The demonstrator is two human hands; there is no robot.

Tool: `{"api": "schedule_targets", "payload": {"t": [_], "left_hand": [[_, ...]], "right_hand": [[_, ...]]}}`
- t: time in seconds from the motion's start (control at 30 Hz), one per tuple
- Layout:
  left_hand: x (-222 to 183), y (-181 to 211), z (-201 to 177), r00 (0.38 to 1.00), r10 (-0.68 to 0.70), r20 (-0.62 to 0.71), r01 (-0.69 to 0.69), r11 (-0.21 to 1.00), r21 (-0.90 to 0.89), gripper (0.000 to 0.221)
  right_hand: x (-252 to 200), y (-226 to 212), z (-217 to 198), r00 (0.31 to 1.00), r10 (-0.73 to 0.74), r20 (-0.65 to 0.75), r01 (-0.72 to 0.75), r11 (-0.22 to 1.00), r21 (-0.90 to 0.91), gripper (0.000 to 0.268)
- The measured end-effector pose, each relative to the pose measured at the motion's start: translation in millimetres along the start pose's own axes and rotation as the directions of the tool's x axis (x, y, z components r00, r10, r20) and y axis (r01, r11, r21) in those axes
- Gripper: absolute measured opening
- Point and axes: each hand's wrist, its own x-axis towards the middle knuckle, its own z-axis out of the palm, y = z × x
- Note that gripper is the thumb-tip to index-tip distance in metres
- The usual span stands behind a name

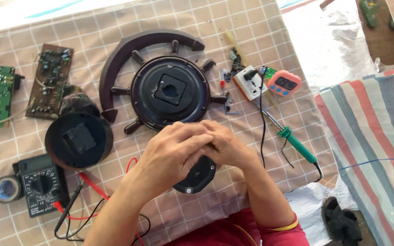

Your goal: Testing and inspecting the electrical components of a ship-wheel-style clock using a multimeter and screwdriver on a workbench.

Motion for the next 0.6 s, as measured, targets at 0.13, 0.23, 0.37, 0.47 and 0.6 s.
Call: {"api": "schedule_targets", "payload": {"t": [0.13,0.23,0.37,0.47,0.6], "left_hand": [[-6.4,-3.5,14.5,0.998,-0.061,-0.027,0.062,0.995,0.076,0.013],[-5.7,-1.1,9.2,0.995,-0.031,0.09,0.034,0.999,-0.039,0.019],[-1.9,4.0,3.4,0.995,0.015,0.095,-0.017,1.0,0.019,0.022],[-2.4,4.9,7.0,0.995,-0.049,0.089,0.049,0.999,0.003,0.025],[-4.3,4.0,9.1,0.993,-0.082,0.086,0.083,0.997,-0.002,0.023]], "right_hand": [[5.2,-9.9,-2.3,0.999,0.007,-0.036,-0.009,0.999,-0.047,0.03],[8.4,-23.5,-16.1,0.997,0.0,0.076,-0.003,0.999,0.044,0.025],[4.5,-17.5,-12.0,0.997,-0.07,0.041,0.067,0.995,0.069,0.017],[2.9,-14.2,-9.3,0.998,-0.06,0.012,0.059,0.996,0.06,0.019],[5.0,-18.0,-12.2,0.997,-0.068,0.036,0.065,0.995,0.082,0.029]]}}
